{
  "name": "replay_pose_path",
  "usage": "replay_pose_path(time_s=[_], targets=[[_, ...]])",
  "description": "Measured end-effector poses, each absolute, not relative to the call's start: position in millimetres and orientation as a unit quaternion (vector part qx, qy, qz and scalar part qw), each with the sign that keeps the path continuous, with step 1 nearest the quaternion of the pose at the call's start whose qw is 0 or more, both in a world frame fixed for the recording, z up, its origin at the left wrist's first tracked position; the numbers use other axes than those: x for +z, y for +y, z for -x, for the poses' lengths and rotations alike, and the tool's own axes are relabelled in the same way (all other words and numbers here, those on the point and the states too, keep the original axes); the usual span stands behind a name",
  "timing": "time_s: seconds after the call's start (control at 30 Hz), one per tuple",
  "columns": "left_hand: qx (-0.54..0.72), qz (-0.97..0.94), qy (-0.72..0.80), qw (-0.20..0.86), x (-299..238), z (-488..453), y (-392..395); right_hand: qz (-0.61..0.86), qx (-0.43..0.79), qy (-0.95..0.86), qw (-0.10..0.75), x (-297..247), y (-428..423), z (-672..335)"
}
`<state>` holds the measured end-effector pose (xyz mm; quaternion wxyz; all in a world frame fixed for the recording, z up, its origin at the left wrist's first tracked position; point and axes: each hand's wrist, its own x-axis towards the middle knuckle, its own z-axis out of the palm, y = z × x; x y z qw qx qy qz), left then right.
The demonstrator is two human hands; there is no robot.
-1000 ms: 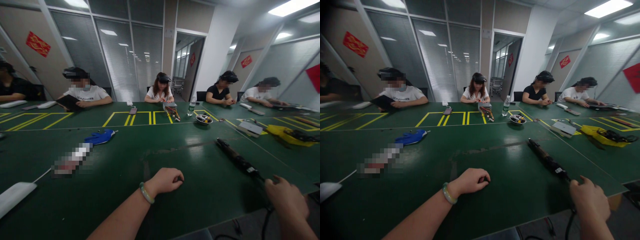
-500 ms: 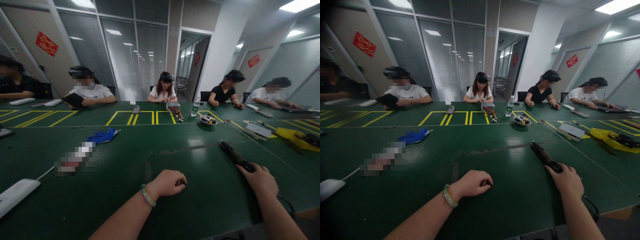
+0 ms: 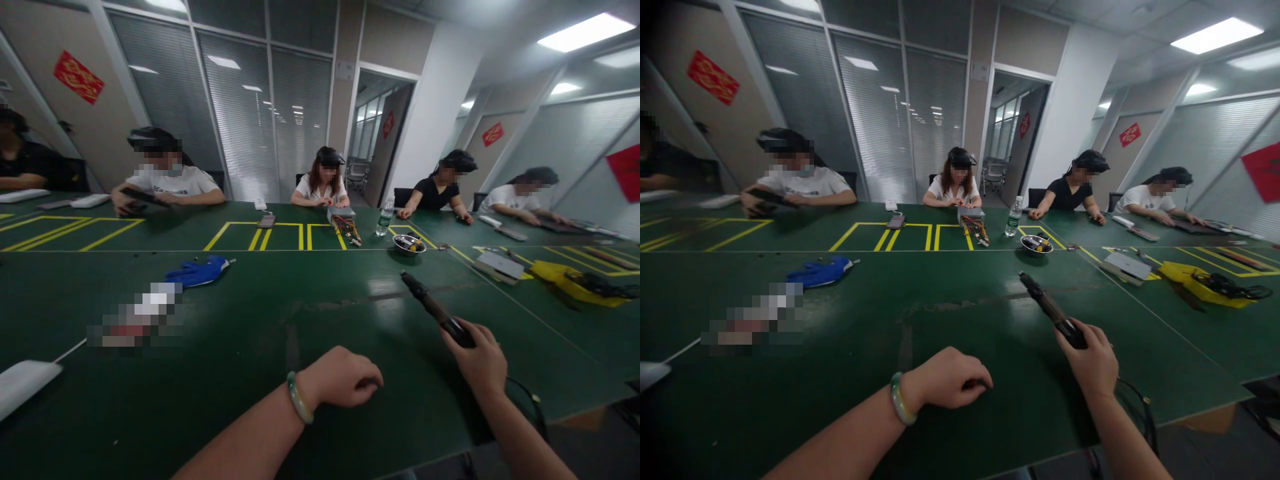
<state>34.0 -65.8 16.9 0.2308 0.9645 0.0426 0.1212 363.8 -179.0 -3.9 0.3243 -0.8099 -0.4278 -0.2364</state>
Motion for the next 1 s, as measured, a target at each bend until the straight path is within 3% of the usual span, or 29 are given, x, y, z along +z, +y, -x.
replay_pose_path(time_s=[0.13, 0.37, 0.8, 1.0], targets=[[0.131, -0.966, 0.01, 0.224, 17.1, -35.0, -78.9, 0.704, -0.184, -0.595, 0.341, 1.7, -155.9, -302.2], [0.144, -0.96, -0.048, 0.234, 12.9, -35.2, -85.9, 0.555, -0.038, -0.784, 0.276, 0.3, -100.9, -203.0], [0.169, -0.957, -0.043, 0.23, 4.9, -38.9, -80.9, 0.513, 0.055, -0.834, 0.196, -1.3, -64.5, -169.7], [0.237, -0.951, 0.006, 0.2, 13.6, -32.1, -73.2, 0.566, 0.023, -0.811, 0.146, 13.7, -88.6, -182.3]])
